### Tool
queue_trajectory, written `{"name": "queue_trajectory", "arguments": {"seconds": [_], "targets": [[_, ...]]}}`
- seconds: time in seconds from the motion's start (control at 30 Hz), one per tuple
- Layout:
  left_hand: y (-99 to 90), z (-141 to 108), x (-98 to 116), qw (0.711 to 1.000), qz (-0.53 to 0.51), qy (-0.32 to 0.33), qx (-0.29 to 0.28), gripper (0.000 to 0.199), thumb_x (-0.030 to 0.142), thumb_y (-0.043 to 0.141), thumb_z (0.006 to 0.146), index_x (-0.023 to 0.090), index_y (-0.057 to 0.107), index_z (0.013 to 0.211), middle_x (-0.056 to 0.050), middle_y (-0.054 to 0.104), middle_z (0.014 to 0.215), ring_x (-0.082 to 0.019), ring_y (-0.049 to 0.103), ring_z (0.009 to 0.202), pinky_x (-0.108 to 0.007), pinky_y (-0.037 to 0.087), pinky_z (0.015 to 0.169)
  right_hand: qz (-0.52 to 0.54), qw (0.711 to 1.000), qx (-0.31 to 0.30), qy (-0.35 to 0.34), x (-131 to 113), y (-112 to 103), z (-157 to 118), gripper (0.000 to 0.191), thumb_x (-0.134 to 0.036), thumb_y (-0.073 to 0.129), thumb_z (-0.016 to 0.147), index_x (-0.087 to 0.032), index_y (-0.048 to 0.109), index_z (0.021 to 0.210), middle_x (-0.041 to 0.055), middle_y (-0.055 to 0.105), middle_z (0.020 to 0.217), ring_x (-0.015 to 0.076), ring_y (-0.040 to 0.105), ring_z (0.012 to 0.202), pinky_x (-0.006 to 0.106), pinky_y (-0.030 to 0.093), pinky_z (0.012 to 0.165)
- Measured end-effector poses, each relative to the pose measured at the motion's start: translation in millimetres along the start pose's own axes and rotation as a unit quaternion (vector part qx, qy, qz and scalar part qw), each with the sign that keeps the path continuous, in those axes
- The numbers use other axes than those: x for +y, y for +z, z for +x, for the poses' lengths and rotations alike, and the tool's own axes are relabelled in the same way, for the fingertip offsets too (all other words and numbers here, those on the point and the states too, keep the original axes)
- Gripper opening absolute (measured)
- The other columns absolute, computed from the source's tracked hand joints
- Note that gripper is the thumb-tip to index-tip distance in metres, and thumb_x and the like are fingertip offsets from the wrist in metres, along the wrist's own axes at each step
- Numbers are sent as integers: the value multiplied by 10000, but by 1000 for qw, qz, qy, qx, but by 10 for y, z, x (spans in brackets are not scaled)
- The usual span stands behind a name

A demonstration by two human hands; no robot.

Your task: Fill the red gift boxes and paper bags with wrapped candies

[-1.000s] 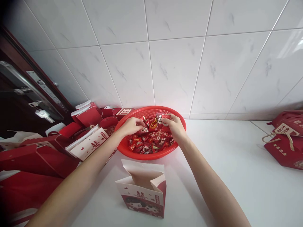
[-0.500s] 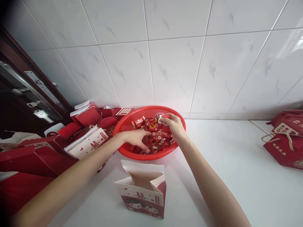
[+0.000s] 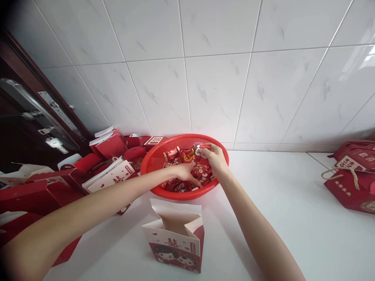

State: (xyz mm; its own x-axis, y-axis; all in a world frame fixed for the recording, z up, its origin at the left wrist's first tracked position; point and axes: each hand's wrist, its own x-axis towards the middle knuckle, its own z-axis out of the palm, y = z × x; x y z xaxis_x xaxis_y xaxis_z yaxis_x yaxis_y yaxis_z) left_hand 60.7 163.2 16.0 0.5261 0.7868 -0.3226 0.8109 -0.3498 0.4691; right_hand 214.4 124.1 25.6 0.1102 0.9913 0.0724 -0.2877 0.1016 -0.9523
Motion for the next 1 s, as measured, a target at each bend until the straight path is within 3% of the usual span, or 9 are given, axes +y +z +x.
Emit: {"name": "queue_trajectory", "arguments": {"seconds": [0.1,0.23,0.37,0.53,0.67,0.83,1.0], "targets": [[27,19,105,997,-55,-46,-4,680,351,909,535,154,659,1136,-117,749,1175,-348,694,1099,-356,556,900,2,1000,-4,-6,3,0,-2,231,-327,791,575,-199,684,735,6,673,697,166,627,671,305,529,632],[-52,1,94,980,-195,-28,35,529,160,881,499,201,671,983,-33,773,975,-296,718,1015,-334,588,836,10,1000,-9,-7,-3,7,-3,228,-324,785,586,-204,680,749,10,680,706,180,641,683,318,549,632],[-222,-1,-41,952,-305,-12,6,395,81,863,482,190,662,804,4,729,758,-253,733,832,-334,609,762,32,999,14,-3,6,7,15,239,-330,793,585,-212,676,757,13,699,732,201,668,710,329,569,626],[-400,14,-253,923,-366,-58,103,508,57,850,504,176,706,976,-48,757,952,-215,731,816,-286,597,724,27,999,34,-8,36,1,40,257,-346,793,578,-219,674,767,10,701,738,192,662,706,333,571,642],[-441,4,-329,916,-359,-103,146,439,38,748,617,190,720,1028,-31,759,1020,-162,698,797,-225,541,643,25,999,29,-1,33,6,31,272,-359,786,576,-215,688,785,22,719,763,210,679,767,332,573,663],[-477,-29,-331,925,-341,-87,143,327,68,692,717,193,751,1013,-21,769,983,-139,676,826,-204,477,629,24,999,28,-1,7,15,5,245,-337,784,580,-211,688,768,27,723,788,199,669,748,316,564,624],[-482,-33,-346,932,-322,-71,153,267,107,721,691,185,781,939,-31,779,1052,-157,672,863,-250,496,717,25,999,29,2,-8,24,-5,225,-321,769,578,-219,685,760,16,703,743,196,653,709,311,555,575]]}}
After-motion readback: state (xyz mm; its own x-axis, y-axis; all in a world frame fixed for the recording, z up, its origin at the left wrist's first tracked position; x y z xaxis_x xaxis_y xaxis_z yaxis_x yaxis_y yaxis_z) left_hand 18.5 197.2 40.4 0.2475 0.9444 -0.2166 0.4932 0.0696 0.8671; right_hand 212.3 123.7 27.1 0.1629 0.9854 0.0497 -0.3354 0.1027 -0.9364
